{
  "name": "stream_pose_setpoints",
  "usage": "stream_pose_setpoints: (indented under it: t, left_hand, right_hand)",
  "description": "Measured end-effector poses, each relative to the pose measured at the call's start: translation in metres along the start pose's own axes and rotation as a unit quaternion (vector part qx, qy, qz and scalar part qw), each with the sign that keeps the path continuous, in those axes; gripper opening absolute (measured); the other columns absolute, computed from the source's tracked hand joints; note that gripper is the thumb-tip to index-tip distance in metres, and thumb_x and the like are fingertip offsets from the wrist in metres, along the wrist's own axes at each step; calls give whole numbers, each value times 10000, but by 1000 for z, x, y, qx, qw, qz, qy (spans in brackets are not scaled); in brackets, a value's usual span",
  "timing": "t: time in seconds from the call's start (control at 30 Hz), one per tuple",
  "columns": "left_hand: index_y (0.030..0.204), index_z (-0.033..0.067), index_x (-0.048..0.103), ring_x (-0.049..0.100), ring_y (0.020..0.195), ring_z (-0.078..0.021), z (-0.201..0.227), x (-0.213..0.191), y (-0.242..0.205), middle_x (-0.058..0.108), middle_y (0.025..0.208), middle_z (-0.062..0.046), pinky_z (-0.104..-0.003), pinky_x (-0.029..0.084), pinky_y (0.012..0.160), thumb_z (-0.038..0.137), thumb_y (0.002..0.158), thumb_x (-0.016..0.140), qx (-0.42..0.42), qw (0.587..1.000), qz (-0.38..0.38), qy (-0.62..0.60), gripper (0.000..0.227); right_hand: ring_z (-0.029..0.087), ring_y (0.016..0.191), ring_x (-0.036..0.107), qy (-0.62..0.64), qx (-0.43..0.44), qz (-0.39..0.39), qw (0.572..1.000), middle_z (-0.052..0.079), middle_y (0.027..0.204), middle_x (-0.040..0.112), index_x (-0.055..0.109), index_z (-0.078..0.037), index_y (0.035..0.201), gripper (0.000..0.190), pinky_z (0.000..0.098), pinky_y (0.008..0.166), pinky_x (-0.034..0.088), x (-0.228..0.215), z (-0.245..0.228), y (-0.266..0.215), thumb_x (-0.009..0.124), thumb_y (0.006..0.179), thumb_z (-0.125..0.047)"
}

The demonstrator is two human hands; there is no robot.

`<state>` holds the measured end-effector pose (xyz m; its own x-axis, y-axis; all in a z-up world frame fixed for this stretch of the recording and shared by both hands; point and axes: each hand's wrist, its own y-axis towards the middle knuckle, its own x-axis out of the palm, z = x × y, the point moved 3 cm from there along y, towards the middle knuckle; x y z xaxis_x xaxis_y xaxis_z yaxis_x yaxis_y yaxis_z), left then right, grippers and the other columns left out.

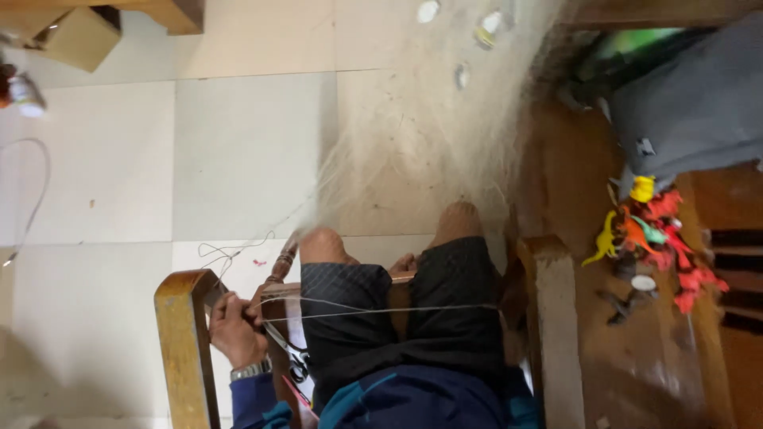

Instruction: Repairing a fishing net using a shuttle and scissors

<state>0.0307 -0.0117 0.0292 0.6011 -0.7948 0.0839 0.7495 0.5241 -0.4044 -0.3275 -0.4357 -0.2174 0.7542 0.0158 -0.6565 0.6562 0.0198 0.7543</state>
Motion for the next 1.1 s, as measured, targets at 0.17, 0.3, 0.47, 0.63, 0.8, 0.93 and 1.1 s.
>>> stream_pose_setpoints:
  t: [0.17, 0.3, 0.47, 0.63, 0.8, 0.93, 1.1]
  left_hand:
    - [856, 112, 544, 379, 437, -71, -3, 17, -9, 469, 567, -30, -207, 269, 357, 107, 875, 556, -2, 997, 26, 68, 23]
    - [862, 120, 541, 410, 453, -81, -11, 23, 1, 501, 586, -39, -210, 305, 365, 149, 899, 550, 4, 998, 7, 66, 47]
    - [895, 127, 542, 437, 458, -78, -18, 23, 0, 523, 614, -24, -206, 333, 371, 133, 900, 555, -23, 999, -3, 39, 15]
    - [872, 142, 536, 446, 454, -77, -30, 7, 7, 551, 657, -33, -203, 350, 370, 132, 881, 585, -38, 999, 11, 2, 51]
    - [854, 101, 559, 428, 429, -105, -25, 7, -9, 505, 592, -45, -226, 301, 332, 70, 855, 577, -79, 995, 0, 64, 36]
    - [809, 98, 563, 418, 413, -59, -59, 8, 8, 510, 570, -22, -168, 326, 324, 71, 853, 553, -34, 994, -51, 87, 53]
    - [855, 76, 611, 421, 426, -46, -85, 26, 16, 591, 628, -31, -168, 283, 337, 125, 839, 591, -42, 988, -30, 146, 56]
  right_hand:
    - [231, 535, 497, -71, -33, 111, 991, 118, 615, 544, 695, 44, 817, 135, 305, 515, 426, 18, -1, -4, 676, 812, -90]
    - [237, 475, 485, -139, -80, 198, 967, 125, 549, 536, 702, 66, 782, 143, 309, 467, 424, -43, -7, 281, 707, 800, -76]
    - [334, 1117, 412, 103, 525, -355, 766, 188, 1212, 458, 475, -61, 1196, 445, 393, 990, 275, -47, -22, 221, 397, 893, -378]
    - [262, 1402, 75, 215, 542, -529, 617, 53, 1528, 35, 88, -227, 1443, 849, 463, 1069, 202, -75, -40, 334, 539, 765, -468]
    - [103, 905, 637, 217, 346, -282, 868, 16, 1007, 680, 656, -126, 1043, 227, 223, 873, 449, -90, 11, 440, 598, 824, -141]
    - [179, 925, 619, 254, 246, -214, 911, 98, 1011, 649, 628, -33, 1027, 173, 270, 896, 457, -85, 46, 499, 532, 894, -90]
    - [265, 860, 628, 249, 232, -119, 933, 186, 916, 638, 627, 70, 939, 144, 325, 835, 492, -97, 38, 548, 493, 938, 15]
